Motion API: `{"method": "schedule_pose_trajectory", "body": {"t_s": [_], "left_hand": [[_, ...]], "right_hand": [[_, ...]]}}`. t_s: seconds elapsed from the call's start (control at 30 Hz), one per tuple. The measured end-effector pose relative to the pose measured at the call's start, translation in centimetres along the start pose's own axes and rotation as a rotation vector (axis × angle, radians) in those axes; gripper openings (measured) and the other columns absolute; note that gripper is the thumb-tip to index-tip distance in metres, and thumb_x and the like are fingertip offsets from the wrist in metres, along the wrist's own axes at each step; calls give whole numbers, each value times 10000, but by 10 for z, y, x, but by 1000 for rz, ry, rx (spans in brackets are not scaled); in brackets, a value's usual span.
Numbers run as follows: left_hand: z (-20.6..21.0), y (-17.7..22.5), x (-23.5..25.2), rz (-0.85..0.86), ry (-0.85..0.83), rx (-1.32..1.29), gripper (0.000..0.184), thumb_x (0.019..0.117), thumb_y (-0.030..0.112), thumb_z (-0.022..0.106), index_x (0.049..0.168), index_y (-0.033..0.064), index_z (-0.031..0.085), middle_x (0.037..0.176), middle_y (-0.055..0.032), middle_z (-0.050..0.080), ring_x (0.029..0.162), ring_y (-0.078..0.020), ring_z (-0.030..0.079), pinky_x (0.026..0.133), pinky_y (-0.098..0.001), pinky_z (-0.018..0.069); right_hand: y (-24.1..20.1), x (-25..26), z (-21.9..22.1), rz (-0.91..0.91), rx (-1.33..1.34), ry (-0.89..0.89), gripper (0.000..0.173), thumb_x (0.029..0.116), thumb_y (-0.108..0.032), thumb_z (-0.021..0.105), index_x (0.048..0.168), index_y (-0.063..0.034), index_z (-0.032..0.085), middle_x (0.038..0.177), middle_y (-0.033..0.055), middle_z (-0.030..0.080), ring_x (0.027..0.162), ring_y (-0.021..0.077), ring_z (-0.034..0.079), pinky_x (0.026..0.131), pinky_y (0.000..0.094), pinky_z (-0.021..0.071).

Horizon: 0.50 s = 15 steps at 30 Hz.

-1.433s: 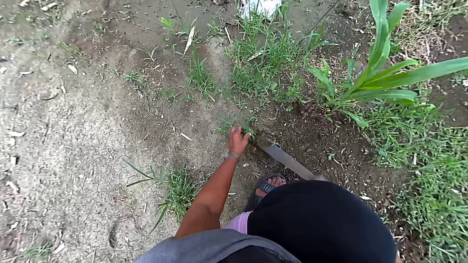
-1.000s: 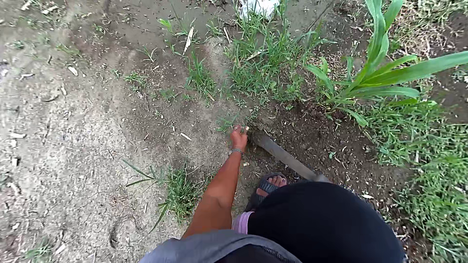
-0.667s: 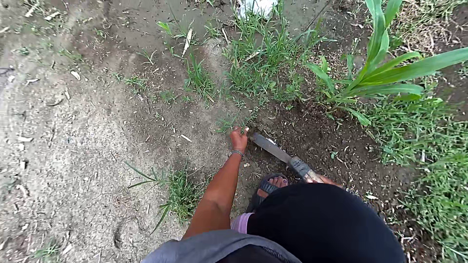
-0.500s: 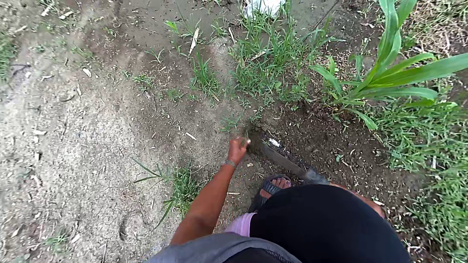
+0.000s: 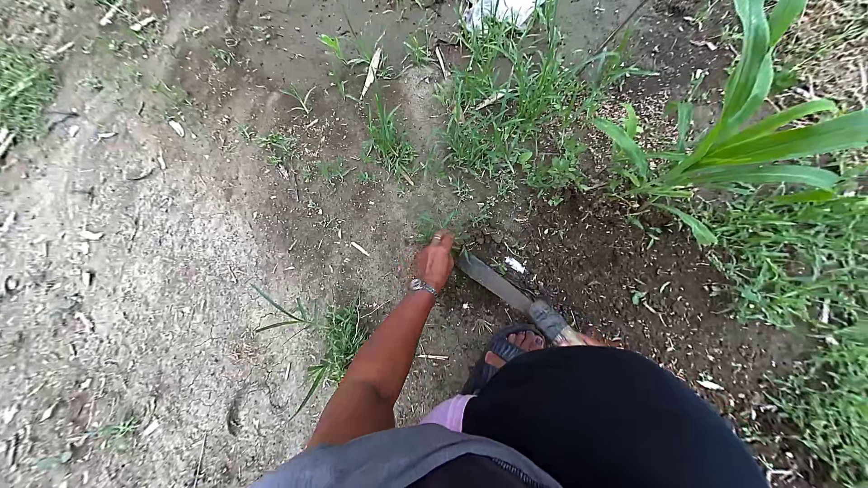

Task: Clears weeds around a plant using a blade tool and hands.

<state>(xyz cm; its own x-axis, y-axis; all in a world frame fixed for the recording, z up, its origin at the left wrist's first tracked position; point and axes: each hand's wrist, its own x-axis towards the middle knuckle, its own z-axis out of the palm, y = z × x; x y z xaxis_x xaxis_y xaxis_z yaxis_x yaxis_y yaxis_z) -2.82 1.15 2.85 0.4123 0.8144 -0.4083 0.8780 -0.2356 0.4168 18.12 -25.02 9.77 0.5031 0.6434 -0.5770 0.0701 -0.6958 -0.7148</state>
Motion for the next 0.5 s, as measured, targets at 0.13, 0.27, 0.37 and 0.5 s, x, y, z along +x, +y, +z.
{"method": "schedule_pose_trajectory", "body": {"t_s": [0.13, 0.27, 0.37, 0.5], "left_hand": [[-3, 0, 20, -70, -151, 199, 426, 996, -26, 556, 1421, -40, 541, 1510, -284, 471, 1192, -485, 628, 928, -604, 565], [-9, 4, 30, -199, -266, 189, 404, 1092, 231, 492, 1328, -90, 554, 1276, -333, 619, 1158, -484, 654, 939, -618, 552], [-12, 6, 39, -249, -389, 132, 516, 1122, 367, 412, 1214, -87, 639, 1250, -326, 650, 1200, -472, 641, 979, -651, 511], [-16, 9, 29, -304, -298, 148, 372, 1088, 260, 474, 1147, -51, 671, 1185, -311, 681, 1139, -485, 662, 910, -673, 520]], "right_hand": [[13, -30, -61, 138, 171, -69, 157, 941, 39, 611, 1045, 78, 723, 934, 73, 766, 866, 56, 712, 853, 207, 569], [99, -41, -93, 97, 373, -97, 300, 883, -5, 643, 1167, 82, 687, 1005, 56, 765, 878, 81, 724, 825, 285, 614], [79, -2, -39, 21, 167, -65, 264, 962, -125, 682, 1152, 56, 710, 981, 99, 755, 862, 84, 701, 827, 278, 576], [2, 29, 10, 33, 110, -117, 388, 833, -111, 819, 1183, 13, 709, 982, 104, 752, 853, 72, 701, 862, 272, 573]]}}
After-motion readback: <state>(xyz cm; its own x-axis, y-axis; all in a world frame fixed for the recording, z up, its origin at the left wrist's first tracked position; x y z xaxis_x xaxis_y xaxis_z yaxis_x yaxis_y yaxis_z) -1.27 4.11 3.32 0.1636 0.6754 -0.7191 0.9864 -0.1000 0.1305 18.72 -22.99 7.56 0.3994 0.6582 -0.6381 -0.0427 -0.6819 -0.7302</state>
